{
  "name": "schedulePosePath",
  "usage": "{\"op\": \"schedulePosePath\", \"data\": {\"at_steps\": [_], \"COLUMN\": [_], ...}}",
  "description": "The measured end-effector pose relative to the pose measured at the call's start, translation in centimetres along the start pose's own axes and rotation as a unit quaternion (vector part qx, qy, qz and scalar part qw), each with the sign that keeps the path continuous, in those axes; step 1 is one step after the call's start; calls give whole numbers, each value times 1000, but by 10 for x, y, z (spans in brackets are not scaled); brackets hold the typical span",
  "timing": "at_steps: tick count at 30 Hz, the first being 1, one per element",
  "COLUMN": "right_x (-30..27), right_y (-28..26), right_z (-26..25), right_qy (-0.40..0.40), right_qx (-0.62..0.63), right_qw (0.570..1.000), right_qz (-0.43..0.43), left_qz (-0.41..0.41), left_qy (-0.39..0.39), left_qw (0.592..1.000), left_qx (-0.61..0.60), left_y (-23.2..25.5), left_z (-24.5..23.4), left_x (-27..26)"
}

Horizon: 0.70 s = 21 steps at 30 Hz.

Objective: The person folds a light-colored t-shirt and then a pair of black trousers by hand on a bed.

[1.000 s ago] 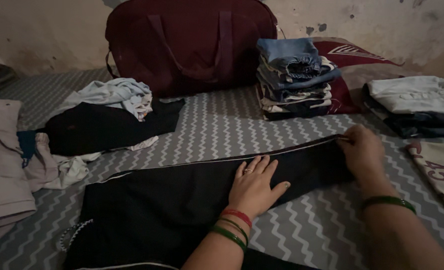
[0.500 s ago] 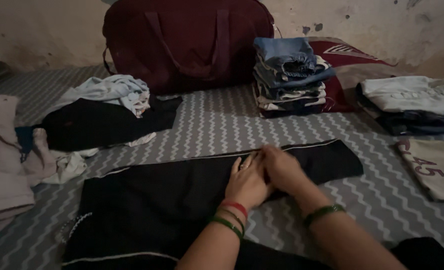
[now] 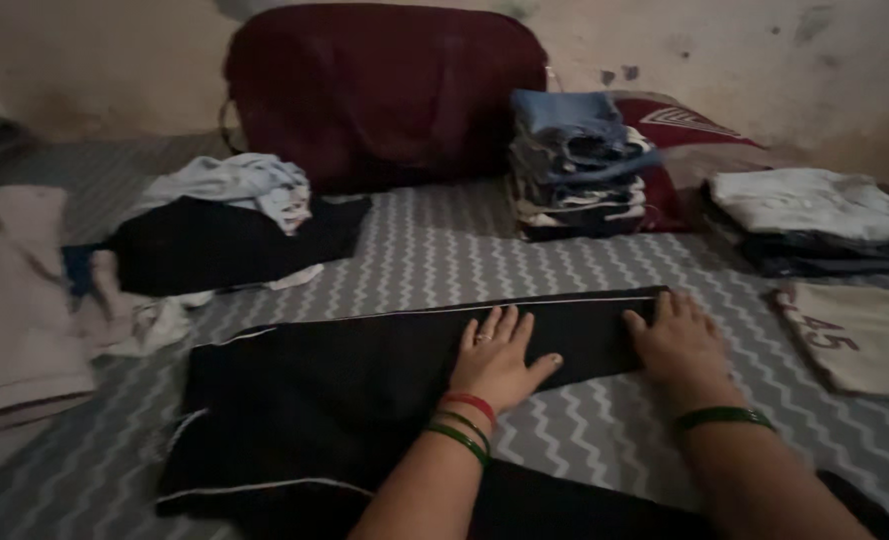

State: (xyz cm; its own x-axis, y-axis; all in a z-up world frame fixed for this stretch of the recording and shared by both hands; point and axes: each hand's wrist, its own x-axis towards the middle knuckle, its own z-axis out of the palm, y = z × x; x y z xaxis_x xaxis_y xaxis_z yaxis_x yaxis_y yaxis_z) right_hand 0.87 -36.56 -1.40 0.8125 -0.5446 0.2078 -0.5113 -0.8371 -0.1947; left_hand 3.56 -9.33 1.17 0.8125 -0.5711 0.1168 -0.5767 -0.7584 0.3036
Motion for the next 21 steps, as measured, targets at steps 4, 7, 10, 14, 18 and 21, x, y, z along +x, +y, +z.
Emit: {"op": "schedulePosePath", "data": {"at_steps": [4,7,10,14,18,21], "right_x": [-2,-12,-47,-87,-103,-94], "right_y": [5,-16,-61,-130,-137,-127], "right_z": [-1,-14,-33,-49,-46,-33], "right_qy": [41,165,231,39,-172,-159], "right_qx": [11,-6,64,16,-61,-69], "right_qw": [999,981,939,953,948,951], "right_qz": [-27,-102,-245,-299,-262,-257], "left_qz": [5,33,-17,41,-103,-179], "left_qy": [-5,-48,-25,235,121,36], "left_qw": [1000,998,997,971,986,983], "left_qx": [-9,-17,-78,16,58,32], "left_y": [-2,-2,-22,-88,-136,-150], "left_z": [-1,-25,-53,-70,-72,-78], "left_x": [-22,-46,-75,-112,-158,-176]}}
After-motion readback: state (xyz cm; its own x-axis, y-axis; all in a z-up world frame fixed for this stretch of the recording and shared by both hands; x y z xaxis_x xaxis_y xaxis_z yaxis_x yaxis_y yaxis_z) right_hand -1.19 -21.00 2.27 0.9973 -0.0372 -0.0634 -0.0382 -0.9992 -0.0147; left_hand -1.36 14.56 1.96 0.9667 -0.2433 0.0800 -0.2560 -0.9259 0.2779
